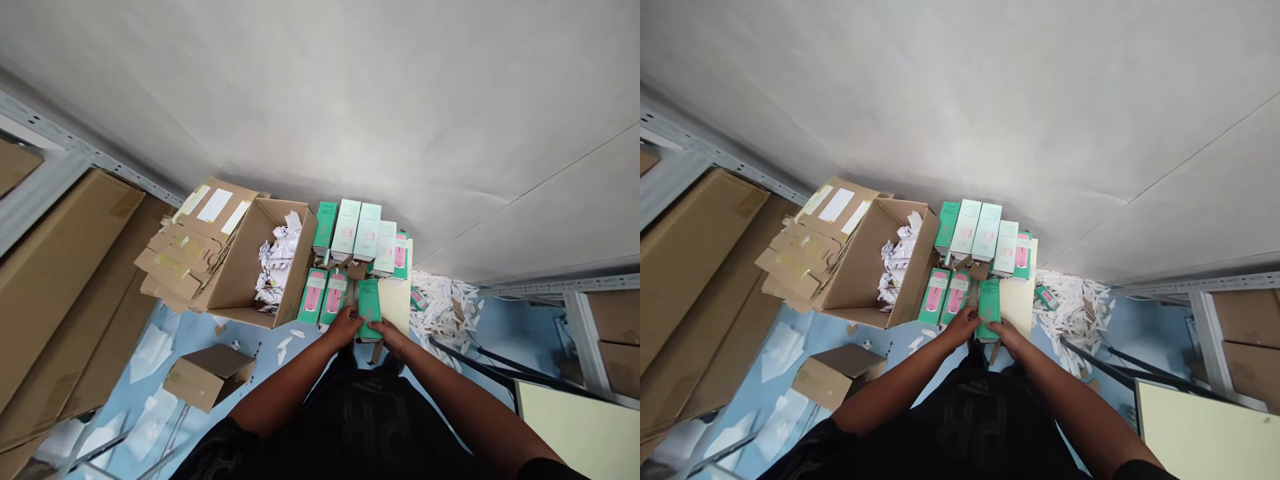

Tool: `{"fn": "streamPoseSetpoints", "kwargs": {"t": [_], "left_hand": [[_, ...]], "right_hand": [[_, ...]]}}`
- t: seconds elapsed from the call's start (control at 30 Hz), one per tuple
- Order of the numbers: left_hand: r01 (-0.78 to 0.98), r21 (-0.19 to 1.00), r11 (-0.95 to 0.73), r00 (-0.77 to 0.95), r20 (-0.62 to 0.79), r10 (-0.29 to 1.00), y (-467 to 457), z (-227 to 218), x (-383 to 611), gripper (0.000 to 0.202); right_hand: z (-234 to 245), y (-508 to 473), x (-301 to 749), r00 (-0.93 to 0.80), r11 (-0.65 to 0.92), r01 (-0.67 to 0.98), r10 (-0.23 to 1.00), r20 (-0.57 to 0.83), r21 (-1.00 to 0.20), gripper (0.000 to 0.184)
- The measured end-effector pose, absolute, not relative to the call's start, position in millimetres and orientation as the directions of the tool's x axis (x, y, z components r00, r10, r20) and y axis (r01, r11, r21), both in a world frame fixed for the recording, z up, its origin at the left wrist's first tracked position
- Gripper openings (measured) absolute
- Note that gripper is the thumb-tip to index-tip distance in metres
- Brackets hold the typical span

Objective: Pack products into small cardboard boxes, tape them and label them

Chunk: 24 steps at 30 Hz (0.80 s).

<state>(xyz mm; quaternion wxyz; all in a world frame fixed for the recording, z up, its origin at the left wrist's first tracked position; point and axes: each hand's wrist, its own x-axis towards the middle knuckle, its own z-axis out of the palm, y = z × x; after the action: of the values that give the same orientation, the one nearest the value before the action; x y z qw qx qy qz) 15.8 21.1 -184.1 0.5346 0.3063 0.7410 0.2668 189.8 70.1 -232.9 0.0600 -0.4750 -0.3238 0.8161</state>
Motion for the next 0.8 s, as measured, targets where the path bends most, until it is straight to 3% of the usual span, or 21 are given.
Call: {"fn": "streamPoseSetpoints", "kwargs": {"t": [0.17, 0.3, 0.47, 0.6, 0.67, 0.8], "left_hand": [[-0.173, 0.729, 0.662, -0.094, -0.682, 0.726, 24.7, -180.7, 17.0, 0.064], [-0.360, 0.749, 0.556, 0.072, -0.572, 0.817, 38.1, -169.0, 29.7, 0.070], [-0.342, 0.816, 0.466, 0.062, -0.475, 0.878, 61.3, -144.7, 60.0, 0.062], [-0.331, 0.828, 0.452, 0.090, -0.450, 0.889, 68.9, -122.5, 100.0, 0.059], [-0.328, 0.832, 0.448, 0.122, -0.433, 0.893, 67.7, -111.8, 129.1, 0.060], [-0.302, 0.847, 0.437, 0.249, -0.373, 0.894, 59.3, -93.4, 206.5, 0.064]], "right_hand": [[-193.4, 70.2, 219.3, -0.538, -0.711, 0.188, 0.503, -0.677, -0.678, 0.054], [-161.6, 71.6, 228.7, -0.499, -0.629, 0.189, 0.600, -0.625, -0.754, 0.056], [-131.2, 62.1, 253.9, -0.440, -0.557, 0.028, 0.739, -0.511, -0.830, 0.059], [-111.4, 34.1, 294.2, -0.330, -0.598, -0.123, 0.777, -0.536, -0.792, 0.070], [-105.2, 20.1, 315.6, -0.233, -0.599, -0.188, 0.797, -0.557, -0.778, 0.077], [-98.3, 2.4, 371.9, 0.037, -0.449, -0.250, 0.881, -0.472, -0.858, 0.078]]}}
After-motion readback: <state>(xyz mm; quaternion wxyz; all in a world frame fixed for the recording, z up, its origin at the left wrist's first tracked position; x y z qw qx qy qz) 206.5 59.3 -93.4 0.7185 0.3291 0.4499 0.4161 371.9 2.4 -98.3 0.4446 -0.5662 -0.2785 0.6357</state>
